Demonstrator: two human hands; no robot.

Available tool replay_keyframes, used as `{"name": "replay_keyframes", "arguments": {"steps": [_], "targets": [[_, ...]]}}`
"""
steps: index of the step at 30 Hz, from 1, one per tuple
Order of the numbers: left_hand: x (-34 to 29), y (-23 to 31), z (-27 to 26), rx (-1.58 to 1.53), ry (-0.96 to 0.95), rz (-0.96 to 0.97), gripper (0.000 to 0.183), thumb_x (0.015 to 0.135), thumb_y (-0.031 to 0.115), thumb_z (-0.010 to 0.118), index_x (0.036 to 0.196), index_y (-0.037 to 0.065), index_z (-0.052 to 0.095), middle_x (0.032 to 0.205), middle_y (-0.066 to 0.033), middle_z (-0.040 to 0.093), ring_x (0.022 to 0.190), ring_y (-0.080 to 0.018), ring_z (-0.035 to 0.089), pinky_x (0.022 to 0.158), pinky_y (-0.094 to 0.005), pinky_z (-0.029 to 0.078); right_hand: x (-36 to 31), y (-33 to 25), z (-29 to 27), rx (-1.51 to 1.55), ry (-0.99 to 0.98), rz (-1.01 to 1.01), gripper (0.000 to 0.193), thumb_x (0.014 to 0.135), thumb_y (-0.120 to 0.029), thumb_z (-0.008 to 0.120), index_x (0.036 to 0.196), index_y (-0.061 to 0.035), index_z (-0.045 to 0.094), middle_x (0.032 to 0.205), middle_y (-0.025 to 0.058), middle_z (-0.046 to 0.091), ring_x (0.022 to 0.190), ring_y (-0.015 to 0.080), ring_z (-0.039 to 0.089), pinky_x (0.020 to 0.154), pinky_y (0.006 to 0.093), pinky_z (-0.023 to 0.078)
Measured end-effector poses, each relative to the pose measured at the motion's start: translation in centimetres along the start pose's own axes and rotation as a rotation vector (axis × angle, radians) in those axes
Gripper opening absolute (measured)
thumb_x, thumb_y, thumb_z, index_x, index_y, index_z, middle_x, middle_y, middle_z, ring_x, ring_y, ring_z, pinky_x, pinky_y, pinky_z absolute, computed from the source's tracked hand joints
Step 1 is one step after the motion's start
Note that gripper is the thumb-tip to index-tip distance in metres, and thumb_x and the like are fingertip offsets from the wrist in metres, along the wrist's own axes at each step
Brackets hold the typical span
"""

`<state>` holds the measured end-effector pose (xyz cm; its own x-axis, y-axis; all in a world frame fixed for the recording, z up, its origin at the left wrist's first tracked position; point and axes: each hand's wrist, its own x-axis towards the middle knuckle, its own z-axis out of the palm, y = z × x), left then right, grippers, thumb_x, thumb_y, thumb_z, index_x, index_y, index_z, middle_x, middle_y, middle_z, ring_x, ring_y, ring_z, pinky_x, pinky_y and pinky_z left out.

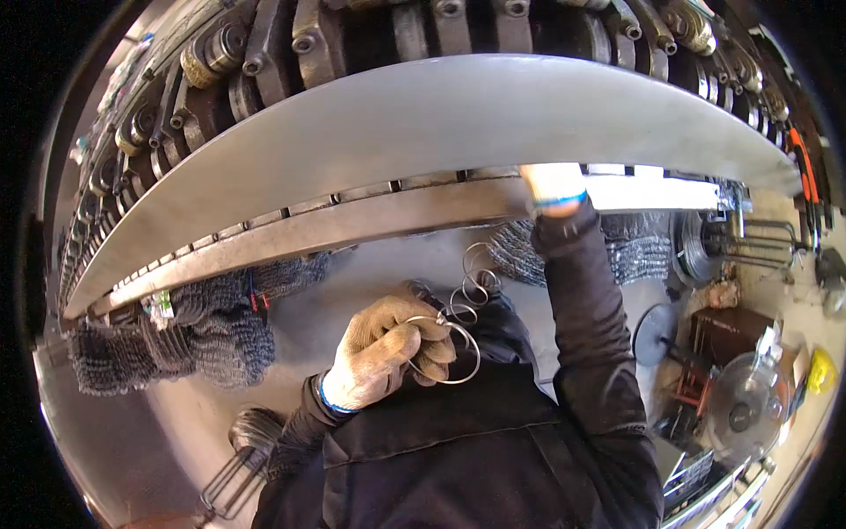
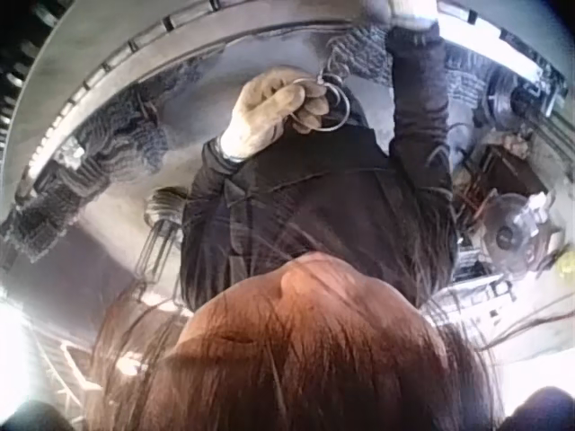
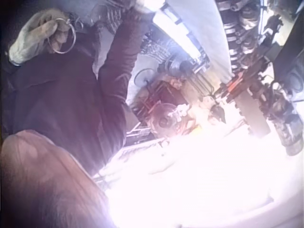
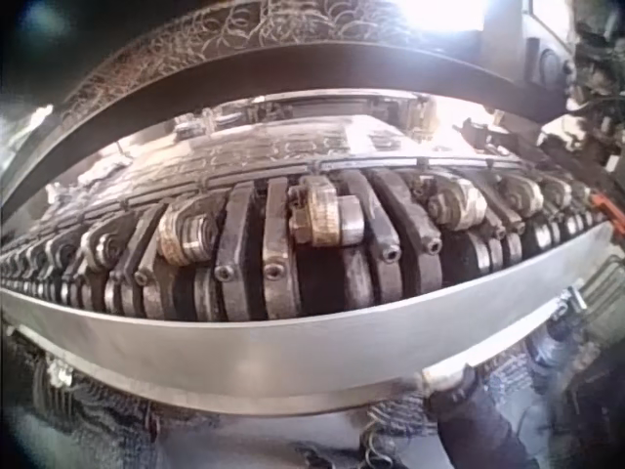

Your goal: The person assembles spring coils by hand, threading and interlocking coiled wires into the machine.

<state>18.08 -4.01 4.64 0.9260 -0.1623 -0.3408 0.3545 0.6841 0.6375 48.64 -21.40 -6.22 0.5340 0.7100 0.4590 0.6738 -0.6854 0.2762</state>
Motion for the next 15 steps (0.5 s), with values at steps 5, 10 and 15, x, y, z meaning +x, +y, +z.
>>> {"name": "replay_keyframes", "arguments": {"steps": [5, 10, 15], "targets": [[0.9, -2.9, 3.0, -0.080, 0.123, 0.082, 0.033, 0.107, 0.023, 0.058, 0.126, -0.004, 0.060, 0.107, -0.0143, 0.070, 0.089, -0.0186, 0.070, 0.075, -0.0319, 0.058, -1.6, 2.2, -1.2, 0.138, 0.019, -0.138, 0.027, 0.099, -0.019, 0.059, 0.121, -0.0056, 0.067, 0.113, 0.0167, 0.069, 0.101, 0.0327, 0.067, 0.086, 0.0438, 0.055], [3.3, -5.2, 5.1, -0.126, 0.147, 0.244, 0.035, 0.106, 0.025, 0.059, 0.127, -0.003, 0.059, 0.108, -0.0149, 0.070, 0.089, -0.0202, 0.070, 0.077, -0.0339, 0.058, -0.5, 0.9, -11.0, 1.669, -0.435, -0.454, 0.029, 0.096, -0.023, 0.067, 0.116, -0.0026, 0.069, 0.116, 0.0147, 0.069, 0.105, 0.0292, 0.067, 0.091, 0.0422, 0.054], [4.4, -5.9, 7.6, -0.081, 0.203, 0.183, 0.037, 0.105, 0.026, 0.062, 0.128, -0.003, 0.059, 0.109, -0.0148, 0.070, 0.091, -0.0210, 0.070, 0.081, -0.0354, 0.058, -3.8, 4.0, -10.8, 1.622, -0.371, -0.003, 0.025, 0.094, -0.020, 0.067, 0.112, -0.0031, 0.071, 0.109, 0.0137, 0.070, 0.102, 0.0329, 0.067, 0.090, 0.0446, 0.054]]}}
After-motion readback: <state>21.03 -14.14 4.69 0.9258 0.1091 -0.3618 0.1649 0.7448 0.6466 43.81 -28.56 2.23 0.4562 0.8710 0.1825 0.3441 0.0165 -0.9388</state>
